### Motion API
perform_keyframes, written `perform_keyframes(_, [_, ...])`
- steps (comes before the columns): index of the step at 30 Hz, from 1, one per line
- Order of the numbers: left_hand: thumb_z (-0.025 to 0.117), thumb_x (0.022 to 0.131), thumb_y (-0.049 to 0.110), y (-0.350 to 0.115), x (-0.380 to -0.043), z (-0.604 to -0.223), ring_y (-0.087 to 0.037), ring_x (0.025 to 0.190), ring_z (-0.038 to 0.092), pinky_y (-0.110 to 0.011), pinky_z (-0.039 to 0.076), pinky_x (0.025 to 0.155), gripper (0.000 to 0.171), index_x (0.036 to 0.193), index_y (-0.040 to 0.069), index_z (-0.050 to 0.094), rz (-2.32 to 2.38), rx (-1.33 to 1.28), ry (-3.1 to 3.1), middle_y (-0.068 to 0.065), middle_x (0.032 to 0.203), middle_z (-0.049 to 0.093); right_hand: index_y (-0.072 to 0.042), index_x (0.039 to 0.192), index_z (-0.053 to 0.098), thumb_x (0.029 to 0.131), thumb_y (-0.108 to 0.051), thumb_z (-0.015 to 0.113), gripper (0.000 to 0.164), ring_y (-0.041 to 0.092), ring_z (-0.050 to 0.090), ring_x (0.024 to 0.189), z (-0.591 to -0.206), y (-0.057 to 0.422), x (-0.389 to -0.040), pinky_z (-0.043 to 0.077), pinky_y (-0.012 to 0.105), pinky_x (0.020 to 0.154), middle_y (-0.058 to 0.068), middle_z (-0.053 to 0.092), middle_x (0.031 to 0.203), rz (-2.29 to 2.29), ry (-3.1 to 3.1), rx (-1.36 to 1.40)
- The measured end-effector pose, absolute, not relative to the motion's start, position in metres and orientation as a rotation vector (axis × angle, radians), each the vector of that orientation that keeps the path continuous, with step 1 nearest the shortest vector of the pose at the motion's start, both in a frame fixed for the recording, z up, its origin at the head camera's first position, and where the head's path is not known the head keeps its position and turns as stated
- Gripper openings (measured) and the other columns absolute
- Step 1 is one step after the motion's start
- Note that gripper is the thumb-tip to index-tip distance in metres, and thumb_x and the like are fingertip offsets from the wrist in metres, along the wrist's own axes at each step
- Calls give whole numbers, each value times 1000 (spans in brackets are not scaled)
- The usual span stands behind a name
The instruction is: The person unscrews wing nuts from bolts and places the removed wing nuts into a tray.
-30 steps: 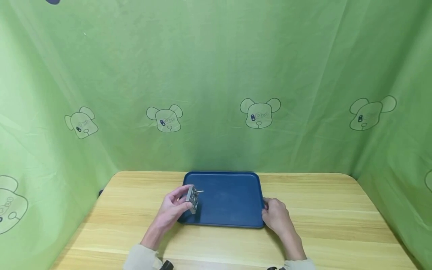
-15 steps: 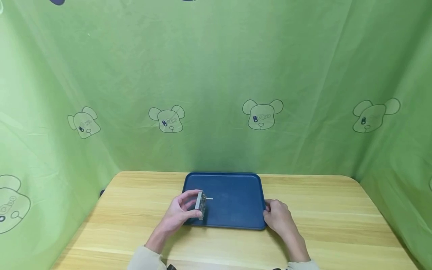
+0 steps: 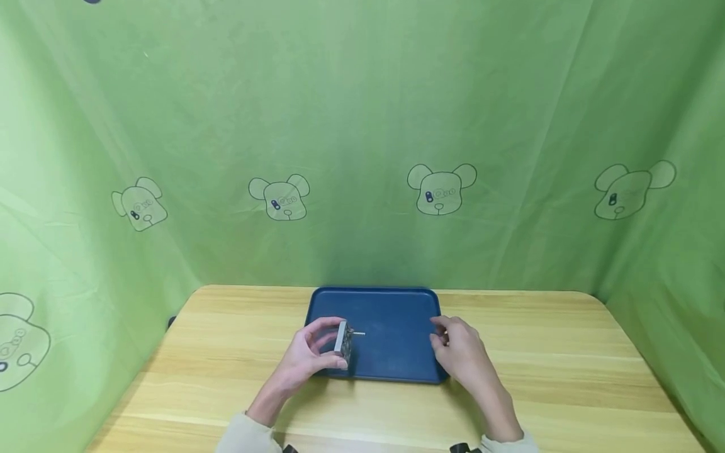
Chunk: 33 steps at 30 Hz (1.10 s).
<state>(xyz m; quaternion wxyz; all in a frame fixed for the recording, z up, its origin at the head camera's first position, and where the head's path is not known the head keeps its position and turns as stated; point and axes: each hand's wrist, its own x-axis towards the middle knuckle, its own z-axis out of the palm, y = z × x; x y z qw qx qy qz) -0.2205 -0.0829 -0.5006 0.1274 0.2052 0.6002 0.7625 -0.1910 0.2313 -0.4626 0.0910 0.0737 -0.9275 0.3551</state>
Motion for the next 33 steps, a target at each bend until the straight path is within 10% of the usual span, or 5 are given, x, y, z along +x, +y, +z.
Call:
perform_keyframes(17, [85, 68, -14, -72, -216, -499, -46, 126, 55, -48, 58, 99, 71, 132, -3, 59, 2236, 684, 1802, -19, 133, 61, -9, 112, 71, 98, -13, 70, 15, 17, 72, 91, -451, 204, -178, 62, 25, 80, 5, 74, 105, 1386, -2588, 312])
perform_keyframes(33, [87, 63, -17, -62, -206, -496, -43, 127, 57, -46, 59, 97, 72, 129, 2, 63, 2170, 708, 1855, -16, 131, 63, 8, 118, 64, 101, -14, 65, 28, 18, 72, 100, -461, 180, -175, 64, 39, 89, 26, 67, 116, 1992, -2471, 439])
